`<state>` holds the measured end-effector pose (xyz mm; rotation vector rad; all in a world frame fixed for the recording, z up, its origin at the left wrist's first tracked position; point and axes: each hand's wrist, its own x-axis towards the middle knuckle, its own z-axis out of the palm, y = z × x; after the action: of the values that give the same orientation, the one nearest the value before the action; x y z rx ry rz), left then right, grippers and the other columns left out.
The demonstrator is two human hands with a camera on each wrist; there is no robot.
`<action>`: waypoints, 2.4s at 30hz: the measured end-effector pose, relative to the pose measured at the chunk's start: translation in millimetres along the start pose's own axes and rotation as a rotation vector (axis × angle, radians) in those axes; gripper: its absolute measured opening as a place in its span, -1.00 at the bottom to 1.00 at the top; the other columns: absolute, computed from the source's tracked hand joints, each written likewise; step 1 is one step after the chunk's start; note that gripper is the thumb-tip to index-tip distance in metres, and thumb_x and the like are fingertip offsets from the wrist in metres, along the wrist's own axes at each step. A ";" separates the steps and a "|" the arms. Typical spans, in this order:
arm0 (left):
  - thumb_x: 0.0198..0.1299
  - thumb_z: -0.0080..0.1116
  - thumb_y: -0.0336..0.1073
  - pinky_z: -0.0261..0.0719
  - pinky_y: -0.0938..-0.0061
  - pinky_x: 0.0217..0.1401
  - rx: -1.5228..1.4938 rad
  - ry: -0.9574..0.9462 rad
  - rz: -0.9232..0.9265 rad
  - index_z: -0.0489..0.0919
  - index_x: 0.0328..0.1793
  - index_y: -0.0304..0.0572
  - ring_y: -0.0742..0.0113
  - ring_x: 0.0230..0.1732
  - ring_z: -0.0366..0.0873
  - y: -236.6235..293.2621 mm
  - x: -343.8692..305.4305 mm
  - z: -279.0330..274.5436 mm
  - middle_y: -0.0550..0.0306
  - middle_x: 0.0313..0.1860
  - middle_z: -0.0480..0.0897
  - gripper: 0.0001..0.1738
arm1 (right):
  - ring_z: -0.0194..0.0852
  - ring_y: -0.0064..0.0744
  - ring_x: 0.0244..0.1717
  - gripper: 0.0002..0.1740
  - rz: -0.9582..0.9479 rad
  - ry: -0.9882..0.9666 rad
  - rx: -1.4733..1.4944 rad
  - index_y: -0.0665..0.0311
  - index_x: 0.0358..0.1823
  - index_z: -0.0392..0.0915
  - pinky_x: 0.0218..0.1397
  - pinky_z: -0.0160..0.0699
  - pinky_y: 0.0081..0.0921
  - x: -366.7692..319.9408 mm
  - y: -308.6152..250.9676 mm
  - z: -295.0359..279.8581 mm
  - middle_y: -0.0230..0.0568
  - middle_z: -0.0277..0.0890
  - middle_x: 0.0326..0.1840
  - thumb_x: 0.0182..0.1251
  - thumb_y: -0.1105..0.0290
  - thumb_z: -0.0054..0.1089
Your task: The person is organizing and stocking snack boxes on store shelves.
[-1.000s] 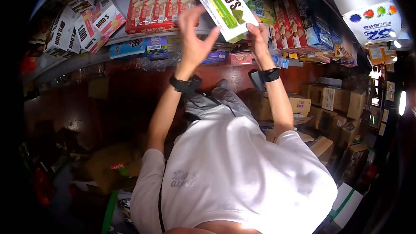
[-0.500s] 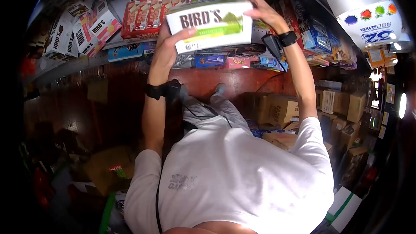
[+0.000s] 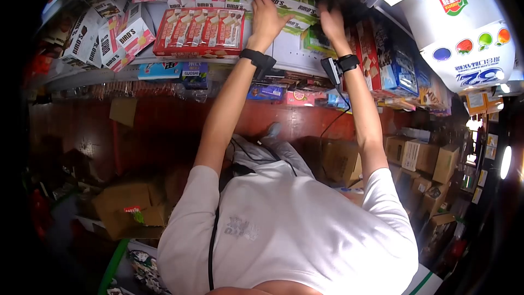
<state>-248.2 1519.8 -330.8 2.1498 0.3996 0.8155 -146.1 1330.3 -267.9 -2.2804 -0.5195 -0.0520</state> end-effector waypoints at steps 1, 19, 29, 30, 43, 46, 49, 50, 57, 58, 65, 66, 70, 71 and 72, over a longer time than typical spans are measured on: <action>-0.24 0.76 0.01 0.17 -0.15 0.60 0.014 -0.051 -0.012 0.06 0.56 -0.47 -0.42 0.44 0.31 -1.8 2.2 0.8 -0.48 0.37 0.34 0.38 | 0.19 0.26 0.62 -0.21 0.066 -0.108 0.009 0.51 0.56 0.23 0.65 0.14 -0.21 0.8 8.0 6.4 0.47 0.25 0.56 0.53 0.05 0.08; 0.26 0.34 0.28 0.54 0.06 0.43 -0.179 -0.481 -0.143 0.46 0.41 -0.58 -0.34 0.44 0.49 -40.3 27.2 -135.9 -0.55 0.42 0.49 -0.03 | -0.12 0.34 0.70 0.05 -0.313 0.147 -0.625 0.56 0.60 0.14 0.72 -0.25 0.18 -29.5 -43.5 62.2 0.48 0.07 0.61 0.34 -0.14 0.20; 0.15 0.36 0.33 0.30 -0.15 0.57 0.045 -0.265 0.033 0.61 0.39 -0.09 -0.46 0.52 0.31 -80.8 74.5 -145.9 -0.49 0.46 0.44 -0.17 | -0.35 0.27 0.78 0.20 -0.225 -0.022 -0.716 0.50 0.70 -0.14 0.73 -0.36 0.29 -32.8 -44.9 50.5 0.41 -0.17 0.73 0.30 -0.10 0.29; 0.17 0.35 0.32 0.30 -0.14 0.57 0.124 -0.156 0.072 0.60 0.39 -0.09 -0.46 0.51 0.32 -101.0 87.4 -163.3 -0.49 0.46 0.44 -0.17 | -0.41 0.26 0.80 0.22 -0.195 -0.030 -0.724 0.50 0.71 -0.18 0.73 -0.41 0.34 -35.0 -47.6 52.6 0.40 -0.21 0.74 0.31 -0.12 0.27; 0.31 0.22 0.19 0.29 -0.13 0.56 0.201 -0.341 0.061 0.49 0.49 -0.15 -0.46 0.43 0.38 -114.7 119.4 -171.7 -0.48 0.41 0.48 -0.23 | -0.27 0.15 0.80 0.18 -0.103 0.111 -0.710 0.33 0.75 -0.15 0.64 -0.49 0.56 -27.3 -92.7 53.8 0.26 -0.20 0.79 0.38 -0.32 0.08; 0.35 0.19 0.17 0.29 -0.12 0.56 -0.023 -0.379 -0.029 0.47 0.51 -0.17 -0.46 0.41 0.40 -107.6 125.2 -160.2 -0.48 0.39 0.49 -0.25 | -0.26 0.22 0.78 0.07 -0.137 0.083 -0.664 0.26 0.69 0.05 0.63 -0.49 0.58 -25.3 -92.9 54.7 0.26 -0.13 0.77 0.39 -0.33 0.05; 0.38 0.16 0.14 0.29 -0.12 0.56 -0.196 -0.421 -0.116 0.44 0.53 -0.18 -0.46 0.39 0.42 -110.3 113.1 -122.4 -0.47 0.38 0.50 -0.26 | -0.26 0.24 0.77 -0.03 -0.167 0.134 -0.563 0.31 0.58 0.33 0.59 -0.56 0.64 -29.4 -87.0 68.3 0.29 -0.04 0.73 0.42 -0.34 -0.01; 0.39 0.15 0.13 0.28 -0.12 0.56 -0.219 -0.427 -0.134 0.43 0.54 -0.18 -0.46 0.39 0.42 -111.1 103.0 -103.8 -0.47 0.38 0.50 -0.26 | -0.31 0.23 0.78 -0.02 -0.156 0.098 -0.581 0.31 0.59 0.31 0.59 -0.60 0.63 -30.6 -81.0 73.0 0.29 -0.07 0.74 0.43 -0.35 -0.04; 0.48 0.03 0.11 0.28 -0.16 0.56 0.346 -0.338 -0.042 0.51 0.48 -0.16 -0.46 0.33 0.49 -93.9 59.3 -53.6 -0.43 0.35 0.57 -0.36 | -0.60 0.15 0.83 0.07 -0.071 -0.136 -0.607 0.41 0.59 0.28 0.60 -0.85 0.58 -30.2 -80.1 65.4 0.30 -0.26 0.80 0.47 -0.45 -0.20; 0.48 0.01 0.12 0.28 -0.19 0.55 0.317 -0.275 -0.089 0.54 0.45 -0.15 -0.47 0.33 0.50 -103.1 62.7 -41.7 -0.41 0.34 0.58 -0.37 | -0.54 0.17 0.83 0.08 -0.055 -0.167 -0.624 0.39 0.62 0.23 0.62 -0.80 0.55 -27.3 -84.7 62.7 0.31 -0.26 0.80 0.46 -0.46 -0.20; 0.23 0.26 0.18 0.44 -0.12 0.39 -0.073 -0.204 -0.149 0.56 0.32 -0.27 -0.38 0.25 0.55 -73.8 69.7 -95.8 -0.39 0.22 0.62 -0.26 | -0.54 0.17 0.83 0.06 -0.092 -0.149 -0.523 0.34 0.70 0.10 0.62 -0.76 0.57 -31.0 -89.4 57.5 0.30 -0.25 0.80 0.49 -0.41 -0.18; 0.19 0.30 0.18 0.46 -0.10 0.36 0.015 -0.080 -0.095 0.56 0.30 -0.29 -0.37 0.24 0.56 -60.4 62.0 -108.0 -0.39 0.20 0.62 -0.24 | -0.53 0.18 0.83 0.06 -0.088 -0.154 -0.497 0.33 0.70 0.09 0.62 -0.76 0.57 -32.4 -92.8 59.2 0.30 -0.24 0.80 0.49 -0.40 -0.17; 0.03 0.46 0.21 0.55 -0.06 0.27 0.319 0.387 0.090 0.56 0.23 -0.37 -0.33 0.20 0.58 -33.0 34.2 -126.7 -0.38 0.14 0.63 -0.15 | -0.46 0.19 0.82 0.05 -0.118 -0.094 -0.622 0.44 0.62 0.21 0.61 -0.74 0.59 -30.2 -87.2 75.1 0.33 -0.17 0.78 0.48 -0.38 -0.14; -0.16 0.63 0.21 0.59 -0.05 0.23 0.300 0.396 0.131 0.51 0.20 -0.46 -0.37 0.17 0.58 -38.9 29.7 -124.0 -0.41 0.12 0.61 -0.01 | -0.45 0.20 0.82 0.04 -0.074 -0.136 -0.679 0.47 0.59 0.25 0.61 -0.75 0.59 -27.8 -88.8 75.3 0.34 -0.16 0.77 0.48 -0.37 -0.13; -0.19 0.64 0.23 0.60 -0.01 0.20 0.320 0.379 0.133 0.48 0.22 -0.51 -0.36 0.15 0.60 -41.2 27.7 -127.4 -0.40 0.10 0.61 0.05 | -0.43 0.20 0.82 0.04 -0.035 -0.179 -0.736 0.51 0.56 0.28 0.61 -0.75 0.60 -25.8 -91.1 76.3 0.34 -0.15 0.77 0.47 -0.36 -0.13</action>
<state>-313.3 1632.6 -289.0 2.3302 0.6193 1.3181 -213.9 1431.0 -262.9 -3.0119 -0.7184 -0.0642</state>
